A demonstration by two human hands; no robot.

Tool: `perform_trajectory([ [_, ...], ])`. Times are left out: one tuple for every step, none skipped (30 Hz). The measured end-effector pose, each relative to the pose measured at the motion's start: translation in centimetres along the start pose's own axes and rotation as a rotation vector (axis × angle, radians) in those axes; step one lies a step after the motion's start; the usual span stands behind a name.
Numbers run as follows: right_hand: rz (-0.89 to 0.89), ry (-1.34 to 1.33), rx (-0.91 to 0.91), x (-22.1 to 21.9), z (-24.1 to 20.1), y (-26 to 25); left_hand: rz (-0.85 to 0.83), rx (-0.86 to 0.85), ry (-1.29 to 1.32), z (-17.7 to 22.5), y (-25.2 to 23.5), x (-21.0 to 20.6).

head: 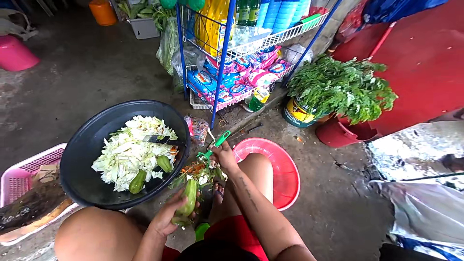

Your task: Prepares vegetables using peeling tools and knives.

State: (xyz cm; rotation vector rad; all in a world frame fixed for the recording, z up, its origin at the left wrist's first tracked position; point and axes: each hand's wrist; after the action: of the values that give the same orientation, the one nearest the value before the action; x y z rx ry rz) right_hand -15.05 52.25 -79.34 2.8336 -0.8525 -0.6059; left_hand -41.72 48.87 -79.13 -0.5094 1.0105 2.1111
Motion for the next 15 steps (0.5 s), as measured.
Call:
perform_trajectory([
  [-0.022,-0.023,-0.001,-0.4,-0.5,0.7,0.062,-0.014,0.068,-0.1,-0.3,0.1],
  [-0.06,-0.04,-0.015,-0.9,-0.8,1.8,0.14,-0.023,0.125,0.0,-0.7,-0.1],
  [-0.105,-0.059,-0.041,-1.5,-0.8,3.0,0.214,-0.023,0.185,0.2,-1.1,-0.2],
  [-0.162,-0.072,-0.081,-2.1,-0.7,4.2,0.276,-0.021,0.239,0.4,-1.6,-0.5],
  [-0.231,-0.08,-0.13,-2.6,-0.4,5.3,0.318,-0.024,0.277,0.5,-1.9,-0.7],
  [-0.306,-0.083,-0.178,-3.1,-0.1,6.4,0.341,-0.031,0.295,0.6,-2.2,-0.8],
  [-0.372,-0.08,-0.219,-3.5,0.3,7.2,0.34,-0.037,0.299,0.5,-2.4,-0.7],
  [-0.428,-0.074,-0.249,-3.8,0.7,7.7,0.331,-0.034,0.301,0.3,-2.5,-0.5],
  [-0.464,-0.068,-0.265,-3.9,1.1,7.8,0.337,-0.021,0.301,0.1,-2.5,-0.3],
  [-0.469,-0.065,-0.265,-4.0,1.3,7.6,0.364,-0.002,0.289,0.0,-2.4,-0.4],
  [-0.448,-0.062,-0.241,-3.9,1.5,7.1,0.387,0.015,0.266,-0.1,-2.3,-0.5],
  [-0.405,-0.045,-0.196,-3.7,1.5,6.2,0.394,0.03,0.248,-0.3,-2.1,-0.7],
  [-0.341,-0.005,-0.14,-3.3,1.4,4.9,0.385,0.051,0.238,-0.4,-1.8,-0.9],
  [-0.272,0.059,-0.081,-2.6,1.3,3.4,0.365,0.074,0.236,-0.5,-1.5,-1.2],
  [-0.208,0.135,-0.023,-1.9,1.1,2.1,0.346,0.086,0.247,-0.5,-1.2,-1.4],
])
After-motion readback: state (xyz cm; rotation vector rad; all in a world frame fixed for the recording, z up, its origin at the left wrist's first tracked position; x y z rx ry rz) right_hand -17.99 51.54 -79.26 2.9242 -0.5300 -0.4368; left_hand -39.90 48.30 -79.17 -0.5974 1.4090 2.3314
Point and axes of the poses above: each hand's wrist, its own y-axis away from the middle knuckle, its own x-axis out of the back of the hand, z = x × y, and after that the axes turned 6 degrees about x, right-handed
